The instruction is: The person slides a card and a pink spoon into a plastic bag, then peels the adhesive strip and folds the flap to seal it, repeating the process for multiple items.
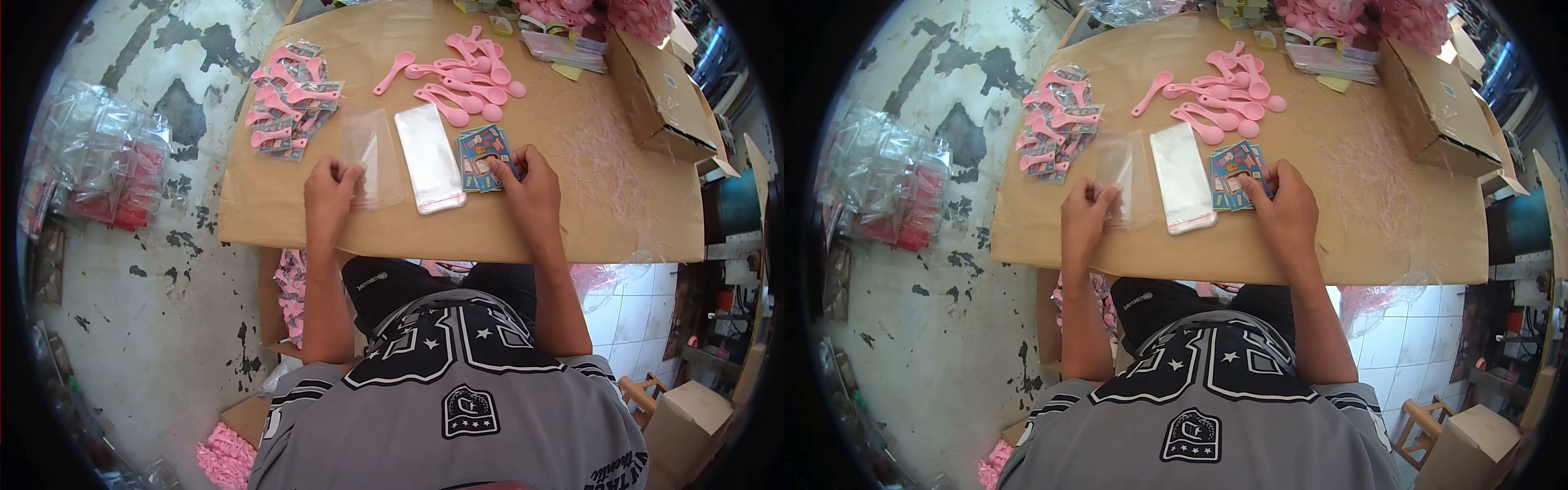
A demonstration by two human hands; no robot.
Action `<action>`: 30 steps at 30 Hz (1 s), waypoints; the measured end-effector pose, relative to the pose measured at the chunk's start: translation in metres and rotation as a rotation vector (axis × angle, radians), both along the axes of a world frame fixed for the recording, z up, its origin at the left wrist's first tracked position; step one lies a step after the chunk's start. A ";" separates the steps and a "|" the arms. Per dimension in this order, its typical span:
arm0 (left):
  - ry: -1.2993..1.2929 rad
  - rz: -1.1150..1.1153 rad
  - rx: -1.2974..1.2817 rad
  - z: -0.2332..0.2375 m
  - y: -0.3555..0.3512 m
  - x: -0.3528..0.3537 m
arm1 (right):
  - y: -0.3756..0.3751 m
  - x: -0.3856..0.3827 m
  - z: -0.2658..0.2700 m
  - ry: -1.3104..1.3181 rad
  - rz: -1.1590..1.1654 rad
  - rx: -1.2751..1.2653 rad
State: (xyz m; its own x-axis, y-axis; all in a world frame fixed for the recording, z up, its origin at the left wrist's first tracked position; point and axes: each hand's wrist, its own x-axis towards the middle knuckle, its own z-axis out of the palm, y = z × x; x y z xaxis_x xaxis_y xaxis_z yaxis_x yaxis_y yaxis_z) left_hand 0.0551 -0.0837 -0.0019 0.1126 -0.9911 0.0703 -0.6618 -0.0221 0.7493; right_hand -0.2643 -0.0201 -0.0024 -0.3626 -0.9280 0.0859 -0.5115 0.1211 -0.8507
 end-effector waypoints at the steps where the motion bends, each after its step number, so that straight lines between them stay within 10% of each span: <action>1: 0.086 -0.013 -0.009 -0.003 -0.002 0.003 | -0.001 -0.002 -0.005 -0.036 -0.004 -0.024; 9: 0.542 0.040 0.066 0.001 0.009 0.007 | -0.003 -0.008 -0.018 -0.123 -0.008 -0.296; 30: 0.635 0.096 -0.127 -0.015 0.017 0.027 | -0.003 -0.011 -0.021 -0.333 -0.121 -0.375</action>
